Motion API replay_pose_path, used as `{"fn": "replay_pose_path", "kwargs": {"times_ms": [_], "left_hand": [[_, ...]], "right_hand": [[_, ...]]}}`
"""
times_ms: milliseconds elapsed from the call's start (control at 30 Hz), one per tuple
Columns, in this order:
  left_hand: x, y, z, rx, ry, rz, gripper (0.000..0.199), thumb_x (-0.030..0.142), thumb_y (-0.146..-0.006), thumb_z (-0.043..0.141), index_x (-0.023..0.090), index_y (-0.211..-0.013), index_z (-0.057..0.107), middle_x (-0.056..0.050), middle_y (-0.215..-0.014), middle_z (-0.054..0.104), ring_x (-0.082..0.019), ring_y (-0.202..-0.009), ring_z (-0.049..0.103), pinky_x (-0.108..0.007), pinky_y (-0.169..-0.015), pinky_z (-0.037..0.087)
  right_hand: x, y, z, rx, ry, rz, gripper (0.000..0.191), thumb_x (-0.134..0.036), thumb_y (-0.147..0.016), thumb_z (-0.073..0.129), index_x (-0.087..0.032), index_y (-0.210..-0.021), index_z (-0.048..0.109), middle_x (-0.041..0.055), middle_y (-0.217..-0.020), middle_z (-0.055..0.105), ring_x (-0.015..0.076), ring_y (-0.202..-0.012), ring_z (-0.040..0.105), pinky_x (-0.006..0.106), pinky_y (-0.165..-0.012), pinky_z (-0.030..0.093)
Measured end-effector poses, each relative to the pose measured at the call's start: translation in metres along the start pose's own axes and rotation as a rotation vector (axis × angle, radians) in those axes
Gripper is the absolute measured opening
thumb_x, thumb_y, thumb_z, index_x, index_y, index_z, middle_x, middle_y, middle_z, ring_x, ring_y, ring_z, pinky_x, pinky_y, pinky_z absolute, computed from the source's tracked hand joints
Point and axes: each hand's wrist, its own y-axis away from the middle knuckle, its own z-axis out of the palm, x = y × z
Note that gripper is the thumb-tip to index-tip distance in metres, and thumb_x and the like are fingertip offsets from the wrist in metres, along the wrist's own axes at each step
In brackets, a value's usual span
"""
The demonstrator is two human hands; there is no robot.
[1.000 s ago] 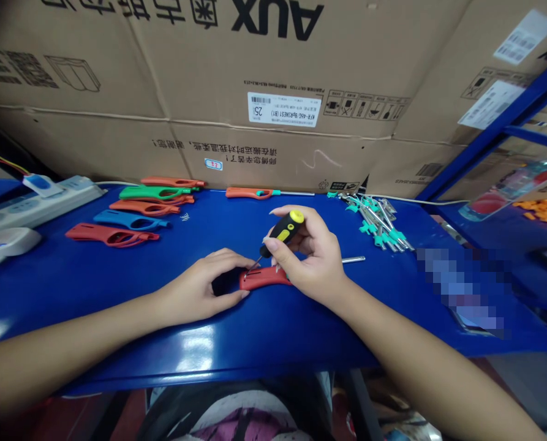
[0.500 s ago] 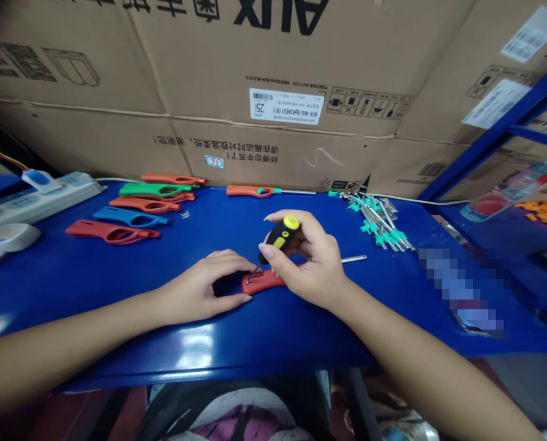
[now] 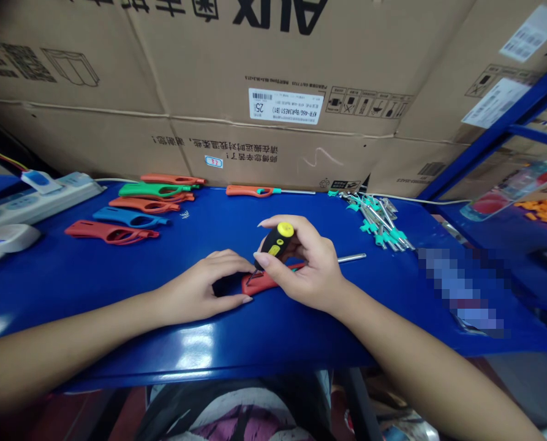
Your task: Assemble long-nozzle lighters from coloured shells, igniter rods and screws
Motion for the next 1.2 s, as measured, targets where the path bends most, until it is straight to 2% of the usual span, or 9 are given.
{"fn": "replay_pose_path", "kwargs": {"times_ms": [300, 433, 567, 667, 833, 967, 1067, 1200], "left_hand": [[-0.001, 0.0, 0.001, -0.008, -0.005, 0.006, 0.036, 0.028, -0.088, 0.072, 0.023, -0.122, 0.062, -0.004, -0.12, 0.07, -0.022, -0.112, 0.062, -0.038, -0.1, 0.043], [-0.002, 0.0, 0.002, -0.011, -0.001, 0.003, 0.036, 0.026, -0.088, 0.072, 0.023, -0.123, 0.061, -0.004, -0.121, 0.07, -0.022, -0.113, 0.061, -0.039, -0.101, 0.044], [-0.001, 0.0, 0.002, -0.007, 0.023, -0.011, 0.036, 0.024, -0.087, 0.072, 0.022, -0.122, 0.063, -0.005, -0.119, 0.07, -0.023, -0.11, 0.063, -0.039, -0.099, 0.047], [0.0, -0.001, 0.002, 0.01, 0.041, -0.02, 0.036, 0.025, -0.087, 0.072, 0.022, -0.122, 0.063, -0.006, -0.116, 0.07, -0.022, -0.107, 0.064, -0.037, -0.096, 0.051], [0.0, -0.003, 0.004, 0.035, 0.035, -0.039, 0.037, 0.025, -0.085, 0.073, 0.021, -0.12, 0.064, -0.007, -0.111, 0.07, -0.023, -0.101, 0.066, -0.037, -0.092, 0.053], [0.0, -0.005, 0.007, 0.052, 0.012, -0.052, 0.033, 0.022, -0.081, 0.073, 0.02, -0.113, 0.066, -0.005, -0.104, 0.07, -0.023, -0.097, 0.065, -0.037, -0.089, 0.054], [0.001, -0.008, 0.009, 0.069, 0.009, -0.055, 0.034, 0.018, -0.077, 0.073, 0.02, -0.11, 0.066, -0.004, -0.102, 0.07, -0.023, -0.095, 0.065, -0.036, -0.088, 0.053], [0.003, -0.016, 0.015, 0.1, 0.035, -0.085, 0.03, 0.014, -0.074, 0.07, 0.019, -0.103, 0.067, -0.004, -0.103, 0.07, -0.023, -0.095, 0.066, -0.036, -0.088, 0.053]], "right_hand": [[0.0, -0.001, -0.001, -0.028, 0.05, -0.025, 0.034, -0.028, -0.09, 0.07, -0.026, -0.121, 0.057, 0.0037, -0.088, 0.071, 0.0178, -0.068, 0.071, 0.032, -0.059, 0.063], [0.0, -0.002, -0.002, -0.027, 0.095, -0.079, 0.04, -0.024, -0.089, 0.071, -0.026, -0.126, 0.057, 0.0035, -0.088, 0.071, 0.0178, -0.068, 0.071, 0.033, -0.064, 0.065], [0.005, -0.001, -0.001, 0.0, 0.155, -0.14, 0.058, -0.022, -0.088, 0.072, -0.028, -0.139, 0.048, 0.0074, -0.103, 0.071, 0.0214, -0.078, 0.073, 0.037, -0.065, 0.065], [0.008, -0.002, -0.001, -0.01, 0.195, -0.234, 0.062, -0.019, -0.087, 0.071, -0.03, -0.142, 0.045, 0.0092, -0.117, 0.068, 0.0208, -0.083, 0.073, 0.036, -0.067, 0.065], [0.004, -0.015, -0.003, -0.145, 0.293, -0.337, 0.056, -0.018, -0.089, 0.069, -0.027, -0.14, 0.047, 0.009, -0.118, 0.068, 0.0205, -0.09, 0.072, 0.034, -0.075, 0.064], [-0.006, -0.029, -0.007, -0.33, 0.301, -0.275, 0.055, -0.019, -0.091, 0.062, -0.027, -0.142, 0.043, 0.0074, -0.117, 0.066, 0.0191, -0.091, 0.07, 0.034, -0.078, 0.062], [-0.013, -0.037, -0.009, -0.406, 0.31, -0.221, 0.059, -0.017, -0.091, 0.059, -0.027, -0.145, 0.038, 0.0083, -0.126, 0.062, 0.0183, -0.089, 0.069, 0.034, -0.079, 0.061], [-0.021, -0.042, -0.012, -0.49, 0.455, -0.226, 0.061, -0.015, -0.088, 0.059, -0.028, -0.144, 0.039, 0.0061, -0.122, 0.066, 0.0177, -0.079, 0.068, 0.032, -0.073, 0.059]]}}
